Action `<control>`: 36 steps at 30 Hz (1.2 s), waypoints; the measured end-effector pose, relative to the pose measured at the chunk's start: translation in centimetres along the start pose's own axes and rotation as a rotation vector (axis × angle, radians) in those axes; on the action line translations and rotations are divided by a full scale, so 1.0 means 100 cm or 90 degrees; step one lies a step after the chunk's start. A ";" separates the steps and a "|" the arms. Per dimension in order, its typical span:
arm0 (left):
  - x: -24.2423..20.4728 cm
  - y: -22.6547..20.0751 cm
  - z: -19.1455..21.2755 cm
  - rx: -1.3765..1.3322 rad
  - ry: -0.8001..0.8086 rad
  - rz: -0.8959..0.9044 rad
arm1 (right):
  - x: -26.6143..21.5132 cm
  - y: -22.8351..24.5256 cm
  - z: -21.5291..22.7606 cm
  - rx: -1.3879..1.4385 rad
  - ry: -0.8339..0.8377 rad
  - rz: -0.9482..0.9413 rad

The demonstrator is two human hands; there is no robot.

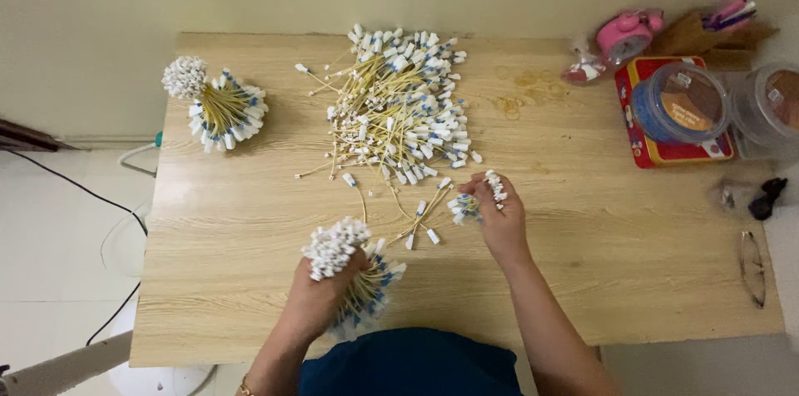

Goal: Bundling small white electronic components with yellow wires into groups.

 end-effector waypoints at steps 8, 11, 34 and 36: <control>-0.015 -0.050 -0.027 -0.046 0.061 -0.126 | -0.050 0.055 -0.116 0.066 0.210 0.021; -0.013 -0.050 -0.027 -0.054 0.044 -0.174 | -0.060 0.068 -0.142 0.204 0.253 0.020; -0.003 -0.049 -0.016 -0.080 0.096 -0.187 | -0.023 0.158 -0.151 -0.065 0.385 0.180; -0.005 -0.038 -0.028 -0.129 0.160 -0.106 | -0.033 0.164 -0.178 -0.163 0.526 0.120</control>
Point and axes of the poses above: each hand's wrist, its own x-axis towards the middle knuckle, its own z-axis out of the back of the hand, y = z × x, the point moved 7 cm from there along x, towards the middle knuckle, and after that the axes turned 12 degrees about x, right-handed, at the moved point
